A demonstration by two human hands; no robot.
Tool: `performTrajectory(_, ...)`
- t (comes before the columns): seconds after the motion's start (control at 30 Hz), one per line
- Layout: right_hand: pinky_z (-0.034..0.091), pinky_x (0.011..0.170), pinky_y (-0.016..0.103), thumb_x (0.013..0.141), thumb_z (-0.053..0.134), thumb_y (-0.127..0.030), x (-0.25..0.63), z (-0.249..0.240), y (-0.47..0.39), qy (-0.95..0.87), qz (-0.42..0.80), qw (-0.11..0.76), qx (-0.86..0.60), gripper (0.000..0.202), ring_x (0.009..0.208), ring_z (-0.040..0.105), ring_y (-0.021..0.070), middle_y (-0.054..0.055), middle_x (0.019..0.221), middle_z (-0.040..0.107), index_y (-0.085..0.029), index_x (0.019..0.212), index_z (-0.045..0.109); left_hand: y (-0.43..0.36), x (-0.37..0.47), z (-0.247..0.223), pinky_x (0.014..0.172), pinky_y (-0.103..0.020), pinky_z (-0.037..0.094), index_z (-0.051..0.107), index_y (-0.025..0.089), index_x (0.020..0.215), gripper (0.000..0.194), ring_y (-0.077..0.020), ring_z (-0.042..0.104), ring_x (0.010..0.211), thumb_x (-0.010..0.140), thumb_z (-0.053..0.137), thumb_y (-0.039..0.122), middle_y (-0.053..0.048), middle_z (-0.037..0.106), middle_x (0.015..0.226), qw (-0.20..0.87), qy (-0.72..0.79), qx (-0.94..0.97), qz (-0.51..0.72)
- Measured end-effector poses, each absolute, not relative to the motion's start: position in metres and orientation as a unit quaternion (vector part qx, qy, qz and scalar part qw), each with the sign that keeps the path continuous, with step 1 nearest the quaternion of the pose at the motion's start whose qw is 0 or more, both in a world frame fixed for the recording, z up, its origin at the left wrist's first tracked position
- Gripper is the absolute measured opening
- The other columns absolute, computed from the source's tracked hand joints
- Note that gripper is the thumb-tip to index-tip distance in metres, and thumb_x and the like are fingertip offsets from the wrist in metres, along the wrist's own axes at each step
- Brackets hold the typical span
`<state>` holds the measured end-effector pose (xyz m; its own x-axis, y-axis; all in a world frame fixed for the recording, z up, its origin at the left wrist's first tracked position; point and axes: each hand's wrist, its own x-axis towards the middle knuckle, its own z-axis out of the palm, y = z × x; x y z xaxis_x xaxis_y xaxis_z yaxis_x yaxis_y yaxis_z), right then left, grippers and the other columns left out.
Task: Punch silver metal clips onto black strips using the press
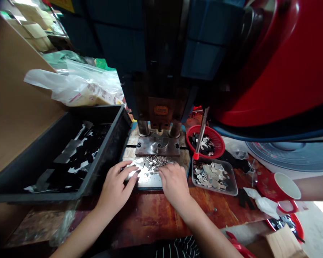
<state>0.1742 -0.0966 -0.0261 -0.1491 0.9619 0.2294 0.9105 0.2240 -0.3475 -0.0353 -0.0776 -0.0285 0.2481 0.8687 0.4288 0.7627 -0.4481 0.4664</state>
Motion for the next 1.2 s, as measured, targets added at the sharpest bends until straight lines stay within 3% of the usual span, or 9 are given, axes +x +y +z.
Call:
performTrajectory(0.2,0.036,0.075,0.033,0.093,0.045,-0.024,0.184,-0.034,-0.103,-0.741,0.092,0.261,-0.611,0.02,0.084,0.052,0.0206,0.005,0.088,0.064,-0.022,0.096,0.065,-0.057,-0.025,-0.015,0.085,-0.043,0.044,0.064,0.026,0.101,0.021,-0.0258,0.052,0.095,0.084,0.055,0.033,-0.006,0.056,0.105,0.087,0.56,0.789,0.236)
performTrajectory(0.37,0.037,0.076,0.034,0.092,0.045,-0.023,0.19,-0.035,-0.11,-0.729,0.095,0.292,-0.612,0.019,0.085,0.053,0.0205,0.004,0.087,0.064,-0.022,0.097,0.064,-0.046,-0.022,-0.013,0.08,-0.04,0.045,0.065,0.025,0.091,0.014,-0.0245,0.053,0.09,0.084,0.055,0.032,-0.005,0.057,0.098,0.098,0.553,0.802,0.202)
performTrajectory(0.57,0.038,0.078,0.035,0.092,0.045,-0.023,0.199,-0.036,-0.112,-0.722,0.099,0.319,-0.606,0.018,0.087,0.054,0.0207,0.004,0.088,0.064,-0.023,0.097,0.062,-0.05,-0.025,-0.017,0.083,-0.042,0.044,0.061,0.025,0.108,0.025,-0.026,0.053,0.096,0.085,0.053,0.033,-0.006,0.058,0.107,0.08,0.563,0.797,0.203)
performTrajectory(0.73,0.039,0.076,0.034,0.092,0.047,-0.025,0.206,-0.03,-0.108,-0.696,0.09,0.339,-0.627,0.016,0.084,0.055,0.021,0.004,0.087,0.066,-0.021,0.093,0.063,-0.055,-0.03,-0.02,0.083,-0.041,0.044,0.064,0.022,0.107,0.029,-0.0261,0.053,0.095,0.086,0.051,0.037,-0.007,0.06,0.108,0.059,0.561,0.798,0.212)
performTrajectory(1.2,0.036,0.076,0.034,0.09,0.052,-0.031,0.192,-0.027,-0.091,-0.758,0.047,0.2,-0.619,0.017,0.085,0.052,0.0212,0.003,0.086,0.064,-0.026,0.088,0.068,-0.055,-0.023,-0.027,0.081,-0.04,0.045,0.069,0.023,0.097,0.023,-0.0237,0.058,0.088,0.087,0.051,0.033,-0.006,0.064,0.098,0.032,0.535,0.799,0.274)
